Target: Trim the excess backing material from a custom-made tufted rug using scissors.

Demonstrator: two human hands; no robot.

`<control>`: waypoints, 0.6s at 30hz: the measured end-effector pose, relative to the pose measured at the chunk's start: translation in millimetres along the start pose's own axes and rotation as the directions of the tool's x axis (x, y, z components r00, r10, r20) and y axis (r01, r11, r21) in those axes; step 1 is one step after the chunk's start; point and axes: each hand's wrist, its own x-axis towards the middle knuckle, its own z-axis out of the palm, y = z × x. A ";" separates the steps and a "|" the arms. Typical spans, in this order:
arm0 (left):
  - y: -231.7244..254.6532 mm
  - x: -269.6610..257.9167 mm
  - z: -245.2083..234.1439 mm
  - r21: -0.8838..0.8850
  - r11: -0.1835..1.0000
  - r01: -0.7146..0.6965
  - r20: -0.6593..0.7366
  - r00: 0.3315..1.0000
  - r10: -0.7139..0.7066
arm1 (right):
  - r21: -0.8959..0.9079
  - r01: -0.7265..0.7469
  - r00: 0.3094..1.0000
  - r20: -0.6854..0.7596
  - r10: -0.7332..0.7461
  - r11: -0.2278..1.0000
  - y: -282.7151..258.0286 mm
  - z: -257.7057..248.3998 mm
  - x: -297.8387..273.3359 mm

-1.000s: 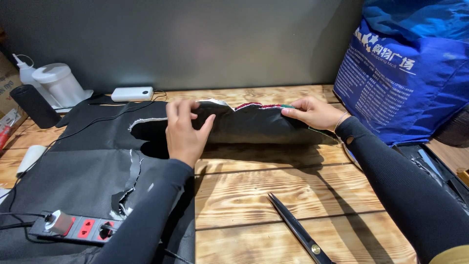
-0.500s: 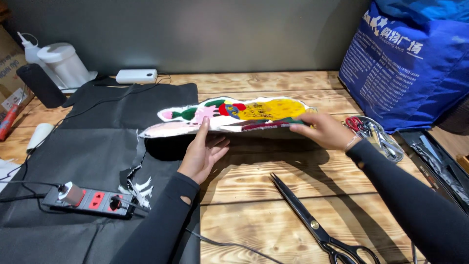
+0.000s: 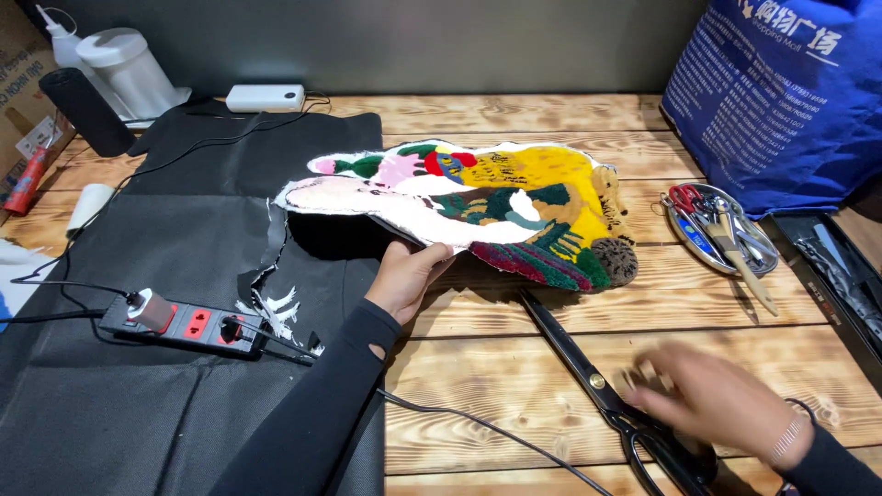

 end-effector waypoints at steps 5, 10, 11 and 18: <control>-14.1 1.3 -3.3 -0.004 1.000 -0.023 -0.022 0.999 0.023 | -0.001 -0.007 0.989 0.150 0.007 1.000 37.7 53.9 -21.1; -25.8 4.7 -3.9 -0.006 0.998 -0.062 -0.020 0.998 0.061 | -0.122 -0.032 0.994 0.104 0.045 0.992 9.9 47.8 -29.1; -24.3 3.0 -3.4 0.037 0.997 -0.063 -0.022 0.998 0.064 | -0.147 -0.088 0.987 0.123 0.107 0.985 -0.2 39.4 -30.7; -25.5 6.4 -9.9 0.157 0.987 -0.038 -0.036 0.998 0.045 | -0.185 -0.084 0.982 0.152 0.113 0.979 29.4 39.4 -20.2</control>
